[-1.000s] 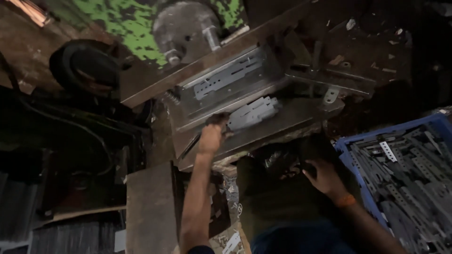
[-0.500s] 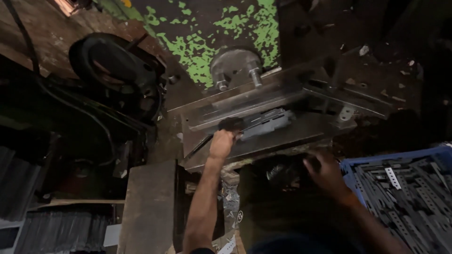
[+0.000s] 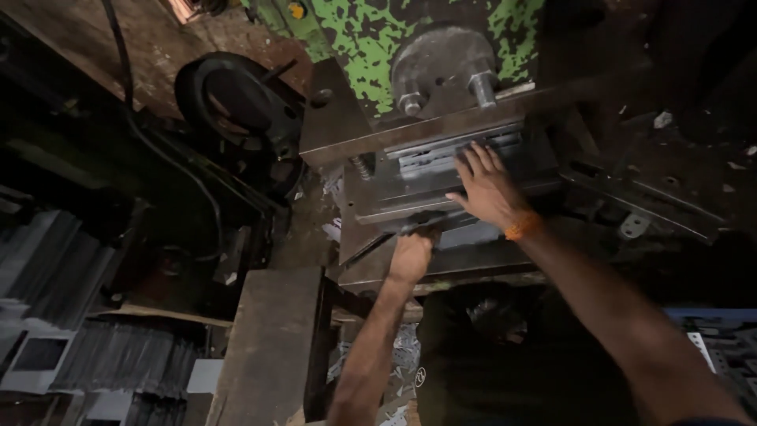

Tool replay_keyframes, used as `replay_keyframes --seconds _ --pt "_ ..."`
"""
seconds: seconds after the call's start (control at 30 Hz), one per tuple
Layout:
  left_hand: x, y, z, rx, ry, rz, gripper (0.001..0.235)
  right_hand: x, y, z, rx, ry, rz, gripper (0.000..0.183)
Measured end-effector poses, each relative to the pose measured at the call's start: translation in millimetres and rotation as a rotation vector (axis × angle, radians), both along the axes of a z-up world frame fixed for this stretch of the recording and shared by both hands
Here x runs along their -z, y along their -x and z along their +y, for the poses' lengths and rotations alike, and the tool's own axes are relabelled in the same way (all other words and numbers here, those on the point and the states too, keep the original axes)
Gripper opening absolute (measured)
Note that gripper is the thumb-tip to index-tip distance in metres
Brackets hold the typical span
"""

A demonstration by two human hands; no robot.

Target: Manually loading metal brackets into a stamping machine for processing and stacking them.

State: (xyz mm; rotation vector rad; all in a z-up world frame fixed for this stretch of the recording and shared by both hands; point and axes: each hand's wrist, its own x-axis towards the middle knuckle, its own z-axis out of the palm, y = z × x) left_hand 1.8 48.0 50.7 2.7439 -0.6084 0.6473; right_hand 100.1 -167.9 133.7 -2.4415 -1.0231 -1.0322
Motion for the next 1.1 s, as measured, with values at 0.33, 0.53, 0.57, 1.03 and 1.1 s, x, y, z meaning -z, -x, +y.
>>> replay_keyframes --seconds 0.33,0.53,0.57,1.03,1.1 --pt "-45 -35 -13 -0.044 -0.137 -0.352 0.038 87 136 -122 0.143 -0.721 0.539 0.033" --pt "-27 -141 -17 -0.157 -0.313 0.182 0.029 284 222 -190 -0.150 -1.599 1.021 0.037" --pt "-24 -144 -13 -0.139 -0.319 0.182 0.029 286 228 -192 -0.136 -1.613 1.009 0.037" --pt "9 -22 6 0.075 -0.008 0.082 0.080 349 232 -178 0.291 -1.934 1.276 0.019" --pt "-5 -21 11 0.065 -0.013 0.179 0.077 346 236 -180 0.279 -1.878 1.280 0.020"
